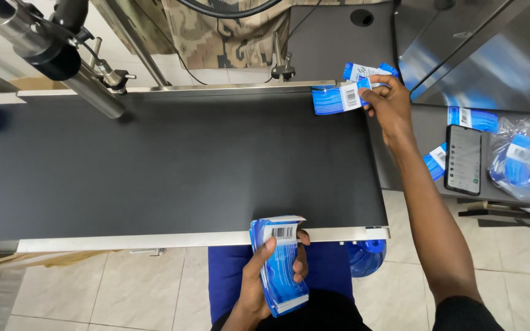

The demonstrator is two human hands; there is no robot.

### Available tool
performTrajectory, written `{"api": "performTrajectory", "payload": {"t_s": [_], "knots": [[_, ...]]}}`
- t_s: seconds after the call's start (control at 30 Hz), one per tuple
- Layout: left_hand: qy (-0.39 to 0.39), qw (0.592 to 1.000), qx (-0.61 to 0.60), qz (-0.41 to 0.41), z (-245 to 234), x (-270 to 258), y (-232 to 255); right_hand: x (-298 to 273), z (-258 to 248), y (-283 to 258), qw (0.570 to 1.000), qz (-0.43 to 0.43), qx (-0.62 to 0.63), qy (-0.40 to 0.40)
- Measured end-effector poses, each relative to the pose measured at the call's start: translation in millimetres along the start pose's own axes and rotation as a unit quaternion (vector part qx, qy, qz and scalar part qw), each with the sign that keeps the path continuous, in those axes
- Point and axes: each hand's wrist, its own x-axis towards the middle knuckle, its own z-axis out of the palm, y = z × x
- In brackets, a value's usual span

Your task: The person is picking up individual blue labels from a stack and placing them onto a moving conveyor belt.

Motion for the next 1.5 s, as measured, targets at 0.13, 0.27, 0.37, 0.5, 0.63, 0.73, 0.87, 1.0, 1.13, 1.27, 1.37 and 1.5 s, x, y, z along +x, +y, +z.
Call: {"api": "performTrajectory", "payload": {"t_s": [0.13,0.27,0.37,0.5,0.63,0.73,0.87,1.0,1.13,1.27,1.37,1.5], "knots": [[0.0,1.0,-0.019,0.001,-0.3,1.7,0.1,1.1,9.4,7.7,0.997,-0.044,-0.054,0.029],[-0.004,1.0,0.021,-0.019,0.4,2.5,3.7,-10.8,9.4,9.9,0.985,-0.087,-0.147,0.014],[0.0,0.999,0.019,-0.029,-2.9,1.6,3.6,-27.8,6.4,8.5,0.978,-0.113,-0.174,0.004],[-0.001,1.0,0.017,-0.025,-1.0,2.5,4.3,-58.0,2.6,-15.8,0.969,-0.154,-0.195,0.003],[-0.008,1.0,0.028,0.004,4.7,2.9,4.1,-103.8,1.7,-33.1,0.971,-0.162,-0.161,-0.066],[0.004,1.0,0.024,0.006,6.5,4.3,2.5,-154.5,11.1,-54.7,0.967,-0.105,-0.139,-0.186],[-0.003,0.998,0.038,-0.048,7.7,1.0,-1.0,-206.1,26.0,-75.4,0.899,-0.196,-0.209,-0.331],[-0.012,0.998,0.031,-0.058,10.2,-3.8,-3.5,-222.4,36.9,-79.6,0.874,-0.25,-0.247,-0.336],[-0.006,0.998,0.011,-0.058,1.7,-6.7,-5.3,-222.0,29.7,-83.4,0.869,-0.301,-0.22,-0.326],[-0.015,0.998,-0.01,-0.054,1.2,-6.8,-6.2,-227.0,23.6,-102.9,0.887,-0.265,-0.194,-0.324],[-0.03,0.998,0.005,-0.061,4.7,-7.7,-3.5,-218.7,10.5,-103.6,0.895,-0.254,-0.202,-0.306],[-0.03,0.998,-0.006,-0.047,-1.4,-5.8,-9.2,-197.5,-16.7,-91.7,0.916,-0.188,-0.241,-0.261]]}}
